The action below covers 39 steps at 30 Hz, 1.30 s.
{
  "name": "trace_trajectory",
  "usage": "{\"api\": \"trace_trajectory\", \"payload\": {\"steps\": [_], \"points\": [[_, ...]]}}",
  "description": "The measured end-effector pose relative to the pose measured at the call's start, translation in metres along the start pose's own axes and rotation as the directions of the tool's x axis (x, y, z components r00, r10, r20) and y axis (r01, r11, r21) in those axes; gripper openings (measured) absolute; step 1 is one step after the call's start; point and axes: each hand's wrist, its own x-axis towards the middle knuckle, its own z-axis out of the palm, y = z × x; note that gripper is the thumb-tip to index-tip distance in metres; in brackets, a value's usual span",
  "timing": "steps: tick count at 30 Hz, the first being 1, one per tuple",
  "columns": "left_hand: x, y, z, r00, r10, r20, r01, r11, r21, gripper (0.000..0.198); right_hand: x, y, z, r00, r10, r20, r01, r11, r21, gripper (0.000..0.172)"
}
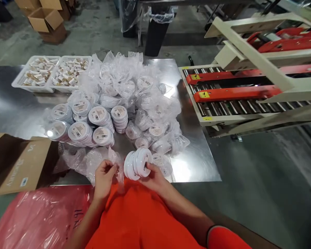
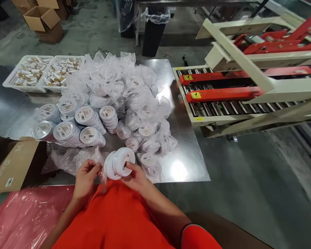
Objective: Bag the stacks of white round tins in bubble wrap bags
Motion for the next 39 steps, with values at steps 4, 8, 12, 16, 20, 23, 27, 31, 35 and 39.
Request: {"api": "trace_trajectory", "payload": {"steps": [4,8,12,16,20,23,27,31,35,39], "points": [[-0.001,0.006,0.009,0.997,0.05,-0.061,-0.047,0.997,0.054,0.03,-0.009,-0.002,0.011,0.998,0.062,0.025,-0.064,0.995,0.074,0.027],[-0.007,0.017,0.025,0.992,-0.066,0.103,0.071,0.996,-0.045,0.026,-0.014,0.001,0.023,0.99,0.09,0.109,-0.092,0.996,0.017,0.039],[-0.008,0.016,0.029,0.982,-0.091,0.165,0.116,0.983,-0.146,0.022,-0.012,0.001,0.025,0.994,0.085,0.064,-0.083,0.996,-0.031,0.046],[-0.006,0.013,0.013,0.972,-0.134,0.194,0.173,0.964,-0.202,0.026,-0.008,-0.006,0.016,0.997,0.013,-0.079,-0.015,1.0,-0.026,0.041],[-0.005,0.014,-0.009,0.974,-0.145,0.174,0.182,0.959,-0.218,0.033,-0.006,-0.016,0.01,0.959,-0.146,-0.244,0.115,0.984,-0.135,0.038],[-0.006,0.016,-0.013,0.972,-0.143,0.187,0.174,0.971,-0.165,0.035,-0.009,-0.018,0.014,0.884,-0.345,-0.316,0.172,0.868,-0.466,0.056],[-0.01,0.019,0.003,0.991,0.027,0.129,-0.019,0.998,-0.064,0.036,-0.019,-0.013,0.027,0.9,-0.432,-0.063,0.204,0.543,-0.815,0.063],[-0.015,0.024,0.015,0.933,0.322,0.158,-0.352,0.906,0.234,0.025,-0.02,-0.009,0.028,0.91,-0.411,0.052,0.249,0.441,-0.862,0.058],[-0.02,0.023,0.008,0.834,0.443,0.33,-0.544,0.759,0.357,0.022,-0.01,-0.006,0.017,0.912,-0.344,-0.223,0.106,0.723,-0.683,0.053],[-0.022,0.014,0.009,0.844,0.377,0.38,-0.514,0.772,0.374,0.02,-0.008,0.0,0.017,0.862,-0.406,-0.304,0.032,0.642,-0.766,0.05]]}}
